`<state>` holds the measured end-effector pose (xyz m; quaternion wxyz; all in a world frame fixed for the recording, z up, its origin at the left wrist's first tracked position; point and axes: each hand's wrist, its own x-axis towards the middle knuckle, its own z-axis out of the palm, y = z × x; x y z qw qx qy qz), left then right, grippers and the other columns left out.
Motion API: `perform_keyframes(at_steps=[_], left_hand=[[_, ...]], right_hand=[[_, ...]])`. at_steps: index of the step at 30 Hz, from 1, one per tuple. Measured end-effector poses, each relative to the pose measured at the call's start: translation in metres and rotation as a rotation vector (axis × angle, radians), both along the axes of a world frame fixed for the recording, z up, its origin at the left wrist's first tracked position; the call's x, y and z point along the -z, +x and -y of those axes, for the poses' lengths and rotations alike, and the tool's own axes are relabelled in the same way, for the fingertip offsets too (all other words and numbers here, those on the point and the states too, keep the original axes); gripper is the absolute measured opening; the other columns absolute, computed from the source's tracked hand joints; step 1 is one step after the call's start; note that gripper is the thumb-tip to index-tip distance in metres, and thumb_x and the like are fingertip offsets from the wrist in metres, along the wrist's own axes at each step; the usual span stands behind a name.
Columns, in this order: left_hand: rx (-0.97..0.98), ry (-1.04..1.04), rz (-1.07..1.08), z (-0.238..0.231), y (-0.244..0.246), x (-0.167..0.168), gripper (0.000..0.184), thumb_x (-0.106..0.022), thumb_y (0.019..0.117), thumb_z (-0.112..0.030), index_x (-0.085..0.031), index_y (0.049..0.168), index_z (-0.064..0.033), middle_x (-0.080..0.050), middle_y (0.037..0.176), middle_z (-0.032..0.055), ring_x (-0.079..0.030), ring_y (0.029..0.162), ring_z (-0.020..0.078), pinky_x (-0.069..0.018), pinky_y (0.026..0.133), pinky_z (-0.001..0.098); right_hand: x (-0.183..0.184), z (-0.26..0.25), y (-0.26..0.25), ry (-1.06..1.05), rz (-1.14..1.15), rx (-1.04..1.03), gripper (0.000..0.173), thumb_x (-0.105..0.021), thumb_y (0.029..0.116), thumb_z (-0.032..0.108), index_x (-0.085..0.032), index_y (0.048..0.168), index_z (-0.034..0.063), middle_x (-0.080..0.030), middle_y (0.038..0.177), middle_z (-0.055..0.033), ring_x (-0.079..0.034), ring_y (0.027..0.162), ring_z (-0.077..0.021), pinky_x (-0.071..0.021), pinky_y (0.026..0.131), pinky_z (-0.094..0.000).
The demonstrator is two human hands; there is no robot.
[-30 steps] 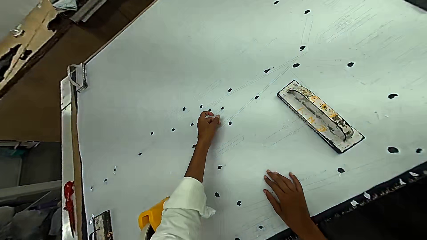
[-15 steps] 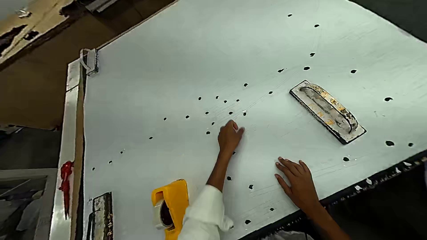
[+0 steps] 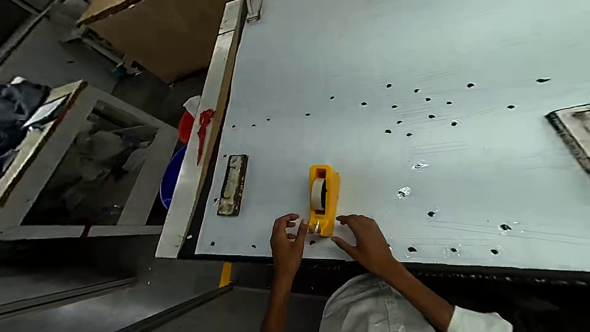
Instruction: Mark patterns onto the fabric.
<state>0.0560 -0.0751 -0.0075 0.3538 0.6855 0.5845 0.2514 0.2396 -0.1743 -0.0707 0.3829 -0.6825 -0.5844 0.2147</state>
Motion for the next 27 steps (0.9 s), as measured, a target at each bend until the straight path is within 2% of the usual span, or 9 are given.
perform_keyframes(at_steps=[2,5,8,11,14,18,21,23,27], left_hand=[[0.071,-0.16,0.041,-0.002,-0.004,0.008,0.034,-0.065,0.1003,-0.029,-0.066,0.125,-0.0045,-0.058,0.132,0.0149,-0.059,0.118,0.0276,-0.0542,0.09,0.0458],[0.083,-0.304,0.134,-0.001,0.002,0.012,0.024,-0.066,0.0996,-0.027,-0.072,0.112,-0.0065,-0.055,0.14,0.0122,-0.057,0.124,0.0255,-0.054,0.095,0.0456],[-0.02,-0.284,0.262,0.007,0.006,-0.001,0.011,-0.071,0.0962,-0.015,-0.073,0.092,-0.0047,-0.06,0.124,0.0098,-0.061,0.106,0.0207,-0.0552,0.083,0.0383],[-0.027,-0.284,0.305,0.024,-0.003,-0.014,0.011,-0.066,0.0973,-0.01,-0.073,0.092,-0.0041,-0.07,0.1,0.0063,-0.065,0.094,0.0177,-0.054,0.082,0.0361],[-0.044,-0.352,0.308,0.04,-0.009,0.0,0.016,-0.059,0.1008,-0.005,-0.072,0.093,0.0001,-0.069,0.075,0.0032,-0.063,0.069,0.0112,-0.0517,0.068,0.0245],[-0.251,-0.658,0.61,0.042,-0.001,0.019,0.022,-0.05,0.1054,-0.003,-0.067,0.093,0.0039,-0.061,0.069,0.0036,-0.055,0.057,0.0071,-0.0472,0.055,0.0177],[-0.352,-1.001,0.787,0.045,0.005,0.022,0.025,-0.039,0.1097,-0.011,-0.059,0.096,-0.0053,-0.058,0.067,-0.0016,-0.054,0.05,0.0043,-0.0493,0.048,0.0174],[-0.288,-1.078,0.666,0.062,0.018,0.025,0.024,-0.04,0.109,-0.011,-0.06,0.097,-0.0068,-0.058,0.067,-0.004,-0.052,0.049,0.0024,-0.0472,0.047,0.0161],[0.08,-0.881,0.463,0.08,0.078,0.026,0.018,-0.052,0.1039,-0.007,-0.067,0.102,0.0024,-0.063,0.069,0.0002,-0.055,0.053,0.0047,-0.0485,0.051,0.0189]], right_hand=[[-0.001,-0.011,-0.019,0.014,0.06,-0.04,0.049,-0.07,0.0924,0.05,-0.07,0.124,0.0116,-0.071,0.111,-0.0089,-0.068,0.104,-0.0289,-0.0534,0.09,-0.0542],[0.005,-0.019,-0.028,0.075,0.146,-0.024,0.037,-0.075,0.0896,0.041,-0.075,0.113,0.013,-0.072,0.105,-0.0075,-0.069,0.097,-0.0277,-0.0544,0.084,-0.0524],[0.0,-0.02,-0.028,0.063,0.23,0.015,0.032,-0.077,0.087,0.041,-0.077,0.108,0.0172,-0.072,0.101,-0.0047,-0.068,0.093,-0.0264,-0.0517,0.084,-0.0533],[-0.003,-0.018,-0.029,0.027,0.249,0.039,0.032,-0.077,0.0863,0.042,-0.077,0.108,0.0185,-0.072,0.1,-0.0035,-0.068,0.093,-0.0259,-0.051,0.084,-0.0537],[-0.003,-0.017,-0.029,0.021,0.25,0.041,0.033,-0.079,0.0851,0.042,-0.077,0.108,0.0188,-0.072,0.099,-0.0029,-0.068,0.092,-0.0253,-0.0508,0.084,-0.0536],[-0.002,-0.018,-0.024,-0.006,0.212,-0.002,0.034,-0.078,0.0862,0.043,-0.077,0.11,0.0191,-0.072,0.098,-0.0031,-0.068,0.092,-0.0246,-0.0499,0.086,-0.0526],[-0.001,-0.01,-0.003,-0.096,0.112,-0.087,0.034,-0.071,0.0938,0.039,-0.074,0.12,0.0185,-0.072,0.11,-0.0057,-0.068,0.104,-0.0262,-0.0494,0.095,-0.0548],[0.001,0.003,0.023,-0.146,0.078,-0.043,0.035,-0.066,0.097,0.039,-0.073,0.125,0.0186,-0.072,0.115,-0.006,-0.068,0.108,-0.0262,-0.0491,0.098,-0.0539],[0.018,0.046,0.099,-0.074,0.11,0.273,0.035,-0.066,0.0966,0.037,-0.073,0.124,0.0155,-0.072,0.12,-0.0072,-0.068,0.114,-0.0279,-0.0522,0.1,-0.0536]])
